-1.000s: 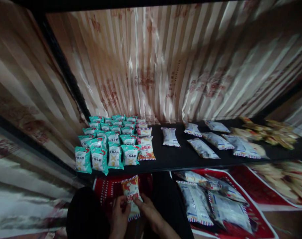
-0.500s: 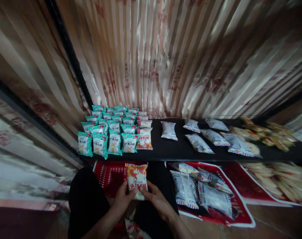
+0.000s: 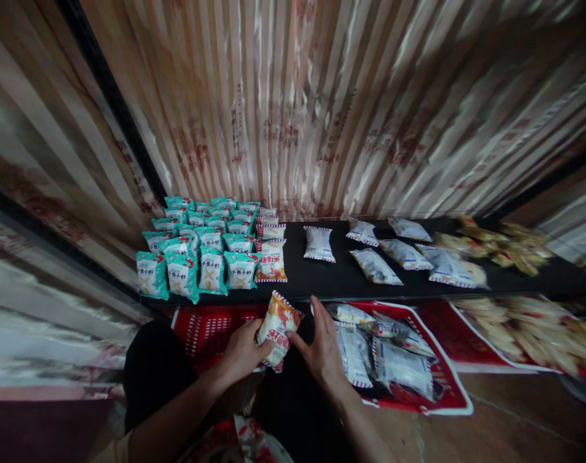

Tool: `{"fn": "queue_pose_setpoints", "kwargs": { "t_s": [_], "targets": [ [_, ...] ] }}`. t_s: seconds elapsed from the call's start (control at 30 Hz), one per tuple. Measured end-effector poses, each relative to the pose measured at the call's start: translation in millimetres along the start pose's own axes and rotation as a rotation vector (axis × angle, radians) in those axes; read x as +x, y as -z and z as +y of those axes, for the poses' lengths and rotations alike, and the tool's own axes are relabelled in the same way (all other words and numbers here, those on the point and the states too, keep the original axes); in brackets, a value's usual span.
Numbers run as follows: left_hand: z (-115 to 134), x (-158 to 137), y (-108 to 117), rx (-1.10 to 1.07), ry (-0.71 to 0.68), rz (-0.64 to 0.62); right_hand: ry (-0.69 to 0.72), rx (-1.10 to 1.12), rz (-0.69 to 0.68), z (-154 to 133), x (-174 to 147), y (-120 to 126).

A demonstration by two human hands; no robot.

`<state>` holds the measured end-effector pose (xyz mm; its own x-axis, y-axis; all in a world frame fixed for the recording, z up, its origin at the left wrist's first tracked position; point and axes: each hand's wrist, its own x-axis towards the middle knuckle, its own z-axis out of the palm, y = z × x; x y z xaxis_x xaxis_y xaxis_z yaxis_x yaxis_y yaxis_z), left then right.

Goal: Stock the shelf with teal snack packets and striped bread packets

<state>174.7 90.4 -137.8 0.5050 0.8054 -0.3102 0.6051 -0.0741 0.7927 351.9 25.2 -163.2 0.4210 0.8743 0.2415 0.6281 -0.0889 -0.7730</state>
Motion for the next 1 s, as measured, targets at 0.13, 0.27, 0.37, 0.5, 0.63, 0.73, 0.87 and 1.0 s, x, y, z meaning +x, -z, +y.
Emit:
{"fn": "queue_pose_setpoints", "kwargs": {
  "t_s": [0.13,0.27,0.37,0.5,0.63,0.73,0.87,1.0],
  "targets": [
    [17,1,16,0.424,-0.170,-0.072,0.356,-0.294,-0.105,-3,2,11],
    [37,-1,26,0.736,-0.358,-0.130,0.484,-0.413,-0.268,-16,2,17],
    [50,-1,27,0.856,-0.486,-0.105,0.526,-0.416,-0.287,-22,2,17],
    [63,0,25,0.915,-0.541,-0.005,0.484,-0.338,-0.290,-19,4,14],
    [72,-1,22,0.810,-0.600,0.146,0.356,-0.228,-0.203,-5,12,12],
    [73,-4,17,0.706,-0.687,0.244,0.175,-0.071,-0.132,4,22,11],
    [60,-9,3,0.569,-0.727,0.284,-0.175,0.226,-0.097,5,40,6],
    [35,3,-12,0.499,-0.631,0.327,-0.288,0.386,-0.100,1,62,-5]
  ]
}}
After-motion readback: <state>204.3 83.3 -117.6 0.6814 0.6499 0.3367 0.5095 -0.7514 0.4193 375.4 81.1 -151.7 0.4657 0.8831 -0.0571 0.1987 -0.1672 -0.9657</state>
